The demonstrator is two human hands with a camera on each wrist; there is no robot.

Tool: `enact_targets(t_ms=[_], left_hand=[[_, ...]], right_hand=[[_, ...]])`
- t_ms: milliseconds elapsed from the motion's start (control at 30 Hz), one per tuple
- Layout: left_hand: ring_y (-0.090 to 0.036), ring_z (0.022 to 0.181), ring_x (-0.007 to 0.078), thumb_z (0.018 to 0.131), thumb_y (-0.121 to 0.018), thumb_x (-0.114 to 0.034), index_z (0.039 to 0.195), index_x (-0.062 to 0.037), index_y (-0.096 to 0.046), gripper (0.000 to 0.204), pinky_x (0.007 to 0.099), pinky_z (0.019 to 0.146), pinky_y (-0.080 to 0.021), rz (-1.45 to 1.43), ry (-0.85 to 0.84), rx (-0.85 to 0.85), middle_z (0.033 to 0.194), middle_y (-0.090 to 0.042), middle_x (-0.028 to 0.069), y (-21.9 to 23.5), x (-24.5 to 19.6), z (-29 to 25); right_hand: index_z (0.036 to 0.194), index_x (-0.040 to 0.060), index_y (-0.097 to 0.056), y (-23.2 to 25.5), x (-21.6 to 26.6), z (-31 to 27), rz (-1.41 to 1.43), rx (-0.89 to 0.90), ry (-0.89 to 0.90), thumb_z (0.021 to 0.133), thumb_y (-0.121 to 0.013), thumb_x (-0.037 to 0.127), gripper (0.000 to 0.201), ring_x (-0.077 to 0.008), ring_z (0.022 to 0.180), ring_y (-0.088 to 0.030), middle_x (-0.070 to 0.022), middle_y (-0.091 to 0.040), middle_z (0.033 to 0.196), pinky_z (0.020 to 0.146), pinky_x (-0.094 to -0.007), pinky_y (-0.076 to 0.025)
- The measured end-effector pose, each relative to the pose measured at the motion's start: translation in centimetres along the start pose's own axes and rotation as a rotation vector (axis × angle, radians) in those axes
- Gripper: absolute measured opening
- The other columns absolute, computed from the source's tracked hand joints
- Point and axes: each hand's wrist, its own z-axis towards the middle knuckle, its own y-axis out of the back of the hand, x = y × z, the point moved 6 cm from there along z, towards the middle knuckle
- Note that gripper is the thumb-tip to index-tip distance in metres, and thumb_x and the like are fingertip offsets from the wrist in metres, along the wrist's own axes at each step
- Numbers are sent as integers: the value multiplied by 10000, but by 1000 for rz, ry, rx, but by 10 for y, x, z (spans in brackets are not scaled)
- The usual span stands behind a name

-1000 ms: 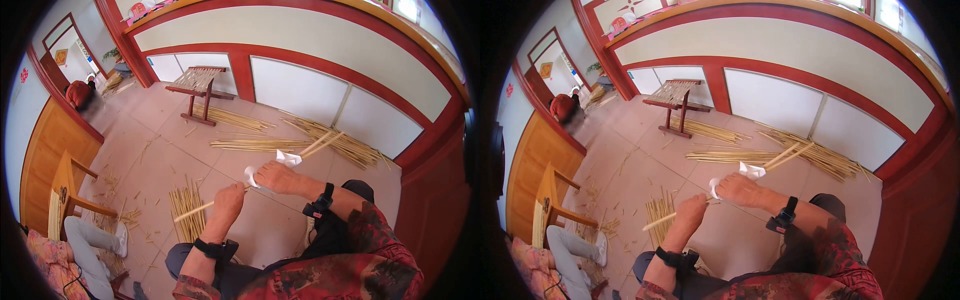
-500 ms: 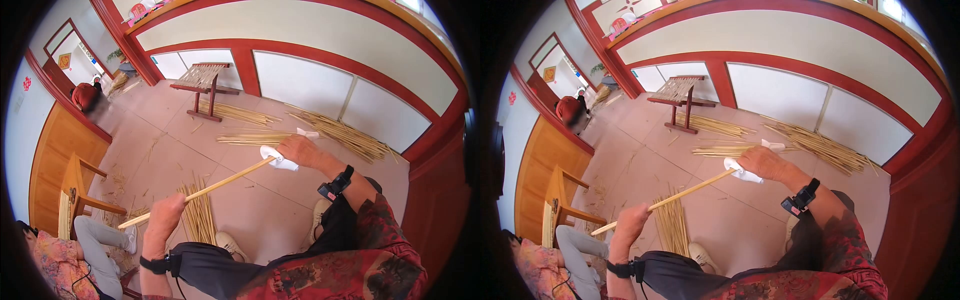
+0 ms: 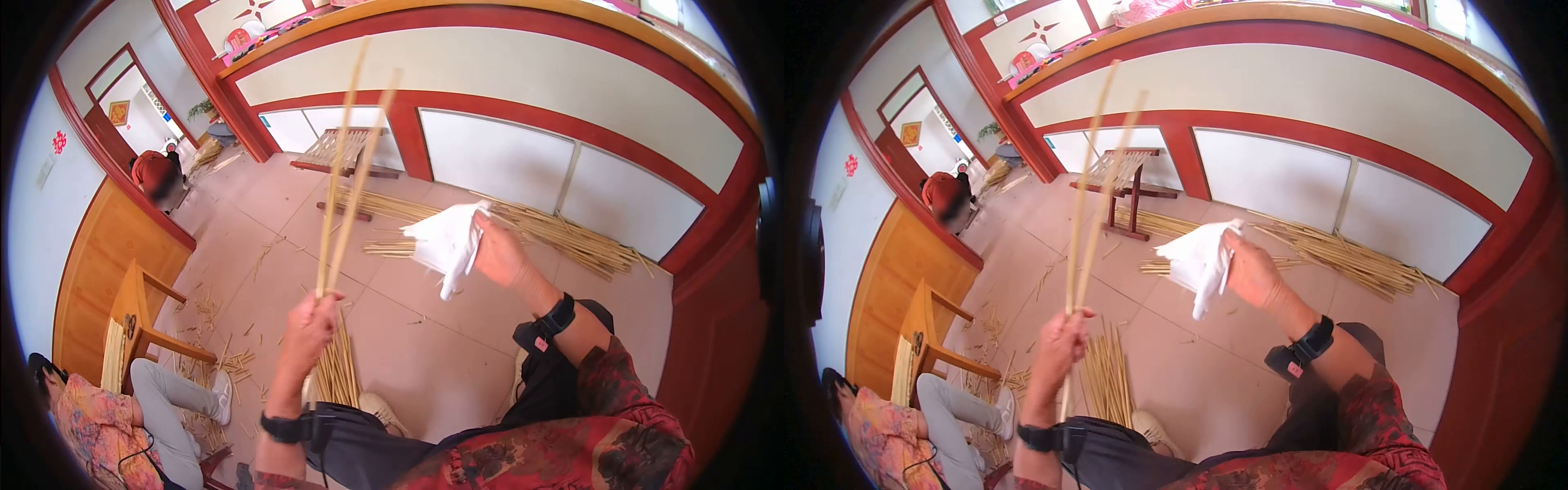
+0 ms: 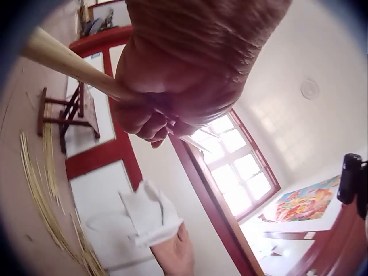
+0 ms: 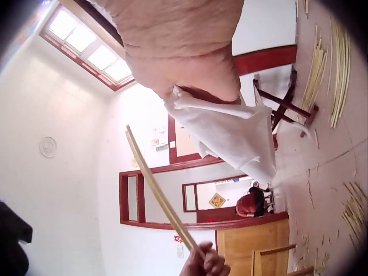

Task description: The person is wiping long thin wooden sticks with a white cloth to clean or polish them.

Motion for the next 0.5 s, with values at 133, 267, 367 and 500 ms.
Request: enact_targets(t_ms=[133, 267, 367, 500], left_hand=[[-324, 432, 14, 869, -433, -194, 906, -43, -517, 176, 149, 389, -272, -231, 49, 123, 576, -401, -47, -52, 9, 17], [-368, 430, 35, 862, -455, -190, 909, -37, -520, 173, 161, 387, -288, -500, 118, 244, 576, -443, -28, -92, 29, 31], [-399, 426, 48, 852, -482, -182, 899, -38, -528, 159, 165, 382, -296, -640, 180, 320, 587, -481, -16, -117, 59, 32], [-398, 411, 53, 837, -512, -173, 879, -55, -530, 127, 172, 365, -284, -671, 224, 322, 599, -498, -7, -126, 74, 34]], right_hand=[[1131, 10, -393, -20, -22, -12, 49, 100, -122, 865, -410, 247, 356, -198, 1060, -436, -90, -472, 1125, 926, -355, -320], [1032, 1, -464, -8, -42, -14, -55, 128, -228, 791, -428, 83, 257, -166, 956, -497, -76, -525, 1012, 852, -318, -375], [1023, -10, -471, -20, -54, -28, -147, 114, -308, 737, -399, -2, 295, -170, 876, -524, -61, -536, 945, 786, -313, -411], [1035, -18, -461, -18, -58, -33, -239, 63, -313, 721, -384, -42, 325, -170, 836, -533, -62, -537, 928, 743, -308, -431]])
